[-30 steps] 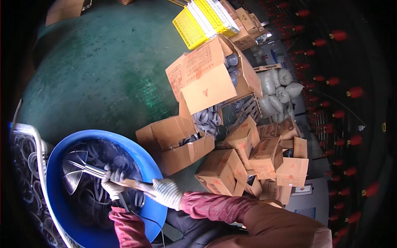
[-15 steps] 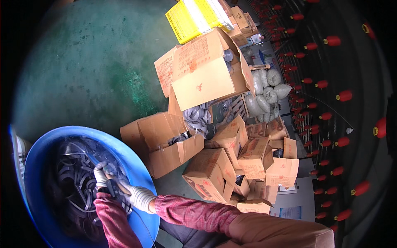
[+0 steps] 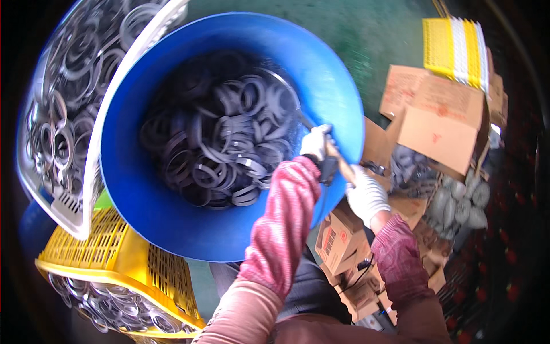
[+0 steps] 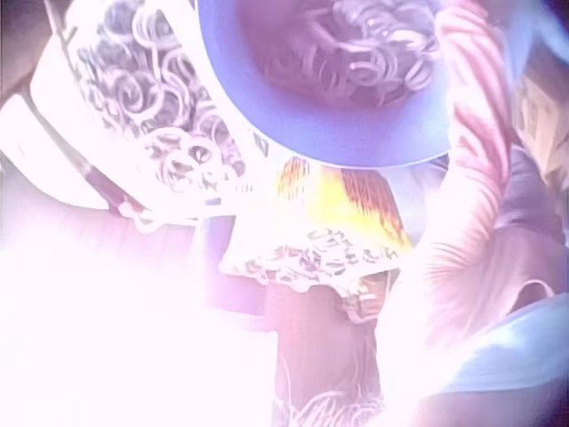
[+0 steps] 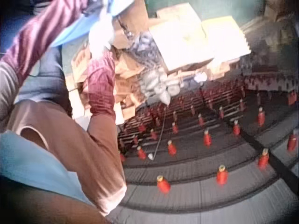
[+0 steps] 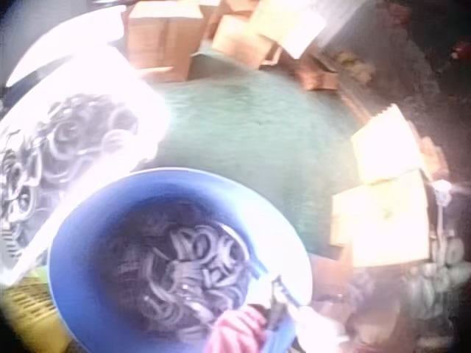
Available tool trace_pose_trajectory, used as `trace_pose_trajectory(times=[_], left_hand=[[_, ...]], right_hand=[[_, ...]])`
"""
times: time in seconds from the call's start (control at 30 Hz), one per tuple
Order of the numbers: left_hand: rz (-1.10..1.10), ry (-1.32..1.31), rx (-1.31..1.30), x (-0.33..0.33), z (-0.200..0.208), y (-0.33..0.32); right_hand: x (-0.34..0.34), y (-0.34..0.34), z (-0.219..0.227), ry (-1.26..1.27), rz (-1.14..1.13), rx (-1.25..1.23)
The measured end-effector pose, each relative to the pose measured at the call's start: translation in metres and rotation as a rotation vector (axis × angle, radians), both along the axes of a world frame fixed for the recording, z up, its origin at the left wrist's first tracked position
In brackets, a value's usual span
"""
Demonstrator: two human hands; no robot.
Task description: Sorting and washing rubber or plastic rings using a mesh ladle and bins.
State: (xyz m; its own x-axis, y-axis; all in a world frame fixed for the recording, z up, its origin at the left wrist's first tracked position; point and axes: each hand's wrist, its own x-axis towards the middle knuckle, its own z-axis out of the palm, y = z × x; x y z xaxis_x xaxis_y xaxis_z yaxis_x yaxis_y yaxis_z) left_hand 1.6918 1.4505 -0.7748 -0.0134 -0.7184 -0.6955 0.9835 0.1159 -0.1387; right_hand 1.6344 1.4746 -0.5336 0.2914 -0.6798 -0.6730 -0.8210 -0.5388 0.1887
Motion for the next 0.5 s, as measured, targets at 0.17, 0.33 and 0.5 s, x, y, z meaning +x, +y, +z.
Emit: trace_pose_trajectory(times=[0.17,0.33,0.5], left_hand=[[0.425,0.358,-0.041,0.053,-0.05,0.042],[0.603,0.364,-0.327,0.055,-0.064,0.061],[0.576,0.328,-0.163,0.019,-0.02,0.089]], right_hand=[[0.058,0.029,-0.074,0.059,0.266,-0.136],[0.058,0.034,-0.088,0.026,0.295,-0.085],[0.031,0.044,-0.05,-0.105,0.174,0.12]])
